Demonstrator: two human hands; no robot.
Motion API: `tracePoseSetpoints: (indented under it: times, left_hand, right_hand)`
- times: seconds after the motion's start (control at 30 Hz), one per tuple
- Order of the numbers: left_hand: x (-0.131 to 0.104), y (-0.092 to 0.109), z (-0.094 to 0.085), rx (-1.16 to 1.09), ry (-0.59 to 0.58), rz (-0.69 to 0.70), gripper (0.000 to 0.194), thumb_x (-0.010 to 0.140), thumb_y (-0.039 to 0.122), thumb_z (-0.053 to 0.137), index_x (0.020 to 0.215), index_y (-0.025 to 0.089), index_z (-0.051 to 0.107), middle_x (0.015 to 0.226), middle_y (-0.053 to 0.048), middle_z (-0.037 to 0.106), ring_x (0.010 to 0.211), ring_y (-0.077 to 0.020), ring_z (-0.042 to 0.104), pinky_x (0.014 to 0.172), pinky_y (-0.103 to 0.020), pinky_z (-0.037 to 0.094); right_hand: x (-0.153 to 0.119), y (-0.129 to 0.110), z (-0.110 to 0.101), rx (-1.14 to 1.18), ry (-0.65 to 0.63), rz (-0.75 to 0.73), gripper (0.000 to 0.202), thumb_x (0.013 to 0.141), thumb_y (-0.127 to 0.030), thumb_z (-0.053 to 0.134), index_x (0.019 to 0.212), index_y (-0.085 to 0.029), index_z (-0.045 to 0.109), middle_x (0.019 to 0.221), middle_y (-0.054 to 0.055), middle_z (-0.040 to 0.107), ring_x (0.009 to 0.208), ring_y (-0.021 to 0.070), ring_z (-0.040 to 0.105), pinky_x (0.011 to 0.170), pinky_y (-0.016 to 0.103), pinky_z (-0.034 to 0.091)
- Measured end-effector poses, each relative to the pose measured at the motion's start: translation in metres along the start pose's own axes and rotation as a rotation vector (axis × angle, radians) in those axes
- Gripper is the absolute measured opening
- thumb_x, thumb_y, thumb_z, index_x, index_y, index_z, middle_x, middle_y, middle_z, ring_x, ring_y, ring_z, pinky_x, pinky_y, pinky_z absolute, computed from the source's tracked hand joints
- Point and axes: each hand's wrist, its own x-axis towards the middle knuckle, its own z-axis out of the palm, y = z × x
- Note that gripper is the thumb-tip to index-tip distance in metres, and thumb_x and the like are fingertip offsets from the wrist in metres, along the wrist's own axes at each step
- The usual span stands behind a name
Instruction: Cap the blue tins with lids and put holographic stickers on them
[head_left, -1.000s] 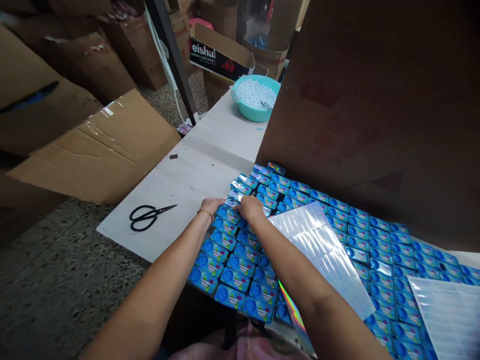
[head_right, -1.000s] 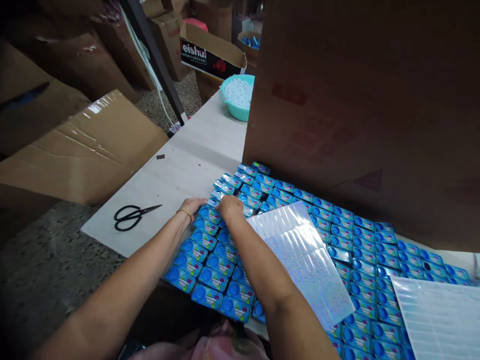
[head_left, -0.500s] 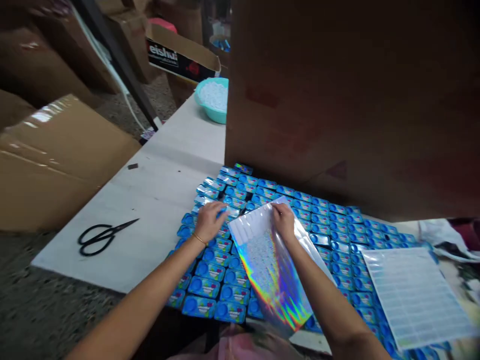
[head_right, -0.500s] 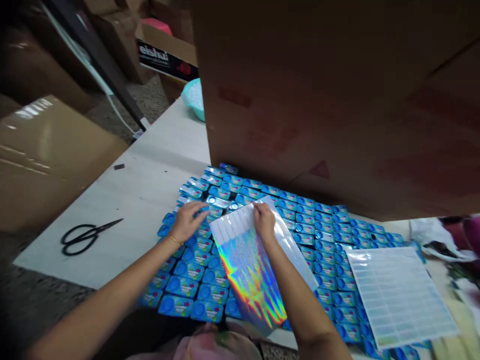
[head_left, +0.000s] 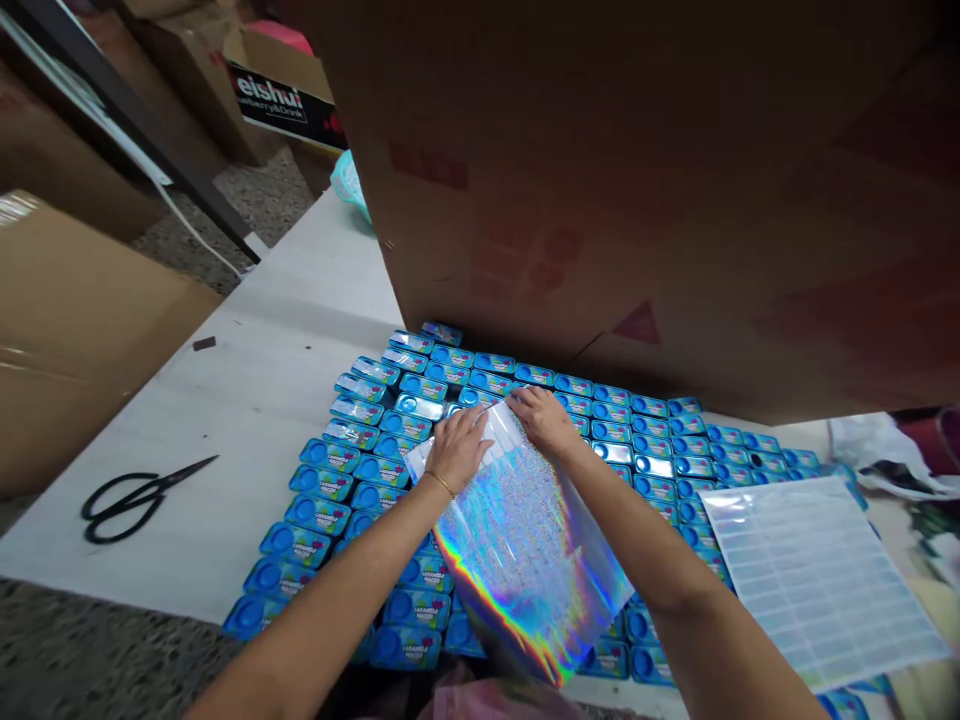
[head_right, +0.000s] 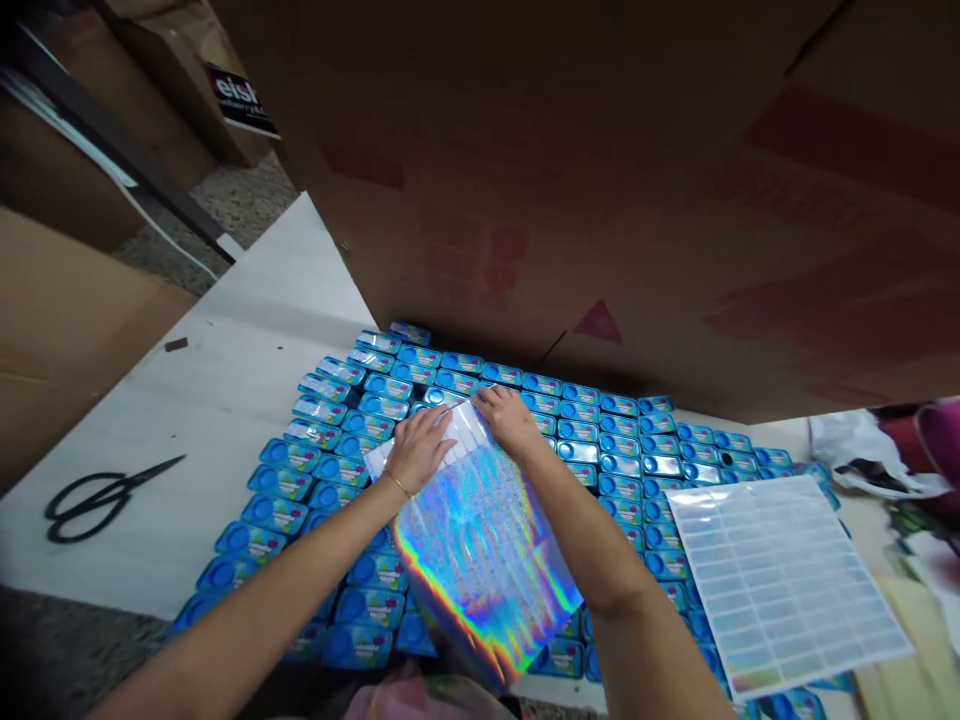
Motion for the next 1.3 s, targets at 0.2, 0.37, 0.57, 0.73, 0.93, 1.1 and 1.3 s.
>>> tracePoseSetpoints:
  times: [0.2,0.37,0.57,0.73,0.93,1.1,1.3]
  left_hand:
    - [0.0,0.002,0.003,0.009,0.002,-0.025,0.047,0.082,0.032,0.046,0.127,0.023,0.041,0.131,-0.008,0.044,0.116,-0.0261,0.037,0.093,-0.04,0.026]
    - [0.0,0.001,0.004,0.022,0.021,-0.041,0.047,0.084,0.034,0.042,0.129,0.023,0.04,0.125,-0.009,0.048,0.11,-0.0256,0.041,0.089,-0.038,0.027]
    - [0.031,0.013,0.011,0.054,0.007,-0.193,0.035,0.08,0.04,0.048,0.111,0.026,0.056,0.101,-0.008,0.059,0.096,-0.0259,0.047,0.081,-0.04,0.027]
    - [0.056,0.016,0.017,-0.021,0.005,-0.253,0.015,0.078,0.033,0.053,0.078,0.022,0.064,0.085,-0.005,0.062,0.087,-0.0237,0.05,0.076,-0.038,0.027]
    - [0.053,0.016,0.018,-0.099,0.095,-0.293,0.014,0.078,0.03,0.052,0.071,0.02,0.06,0.082,-0.003,0.062,0.084,-0.0203,0.051,0.07,-0.034,0.027]
    - [0.051,0.017,0.021,-0.094,0.104,-0.291,0.017,0.079,0.031,0.05,0.069,0.02,0.059,0.082,-0.004,0.061,0.085,-0.0211,0.05,0.069,-0.034,0.027]
    - [0.049,0.017,0.02,-0.082,0.119,-0.247,0.018,0.081,0.031,0.047,0.072,0.02,0.058,0.083,-0.005,0.061,0.086,-0.022,0.049,0.072,-0.035,0.027]
  right_hand:
    - [0.003,0.008,-0.006,0.114,0.067,0.045,0.034,0.087,-0.032,0.043,0.119,-0.024,0.051,0.121,0.008,0.048,0.105,0.0208,0.04,0.088,0.035,0.032]
    - [0.011,0.015,-0.002,0.194,0.081,-0.02,0.027,0.084,-0.031,0.049,0.107,-0.021,0.058,0.112,0.007,0.053,0.102,0.0206,0.042,0.087,0.036,0.03]
    - [0.017,0.019,0.01,0.301,0.117,0.004,0.012,0.081,-0.025,0.054,0.086,-0.02,0.063,0.095,0.005,0.059,0.092,0.0185,0.047,0.082,0.033,0.032]
    - [0.016,0.031,0.013,0.329,0.181,-0.023,0.023,0.08,-0.031,0.056,0.101,-0.023,0.062,0.101,0.005,0.058,0.095,0.0183,0.047,0.083,0.032,0.032]
    - [0.007,0.031,0.007,0.112,0.187,-0.195,0.029,0.088,-0.028,0.042,0.111,-0.021,0.057,0.107,0.007,0.058,0.103,0.0202,0.043,0.087,0.036,0.032]
    - [-0.011,0.028,0.0,0.031,0.186,-0.278,0.028,0.089,-0.022,0.037,0.111,-0.019,0.056,0.118,0.007,0.053,0.111,0.0201,0.04,0.091,0.037,0.032]
    - [-0.018,0.024,-0.015,0.099,0.203,-0.13,0.03,0.088,-0.028,0.04,0.114,-0.022,0.054,0.118,0.007,0.053,0.105,0.0177,0.046,0.087,0.032,0.037]
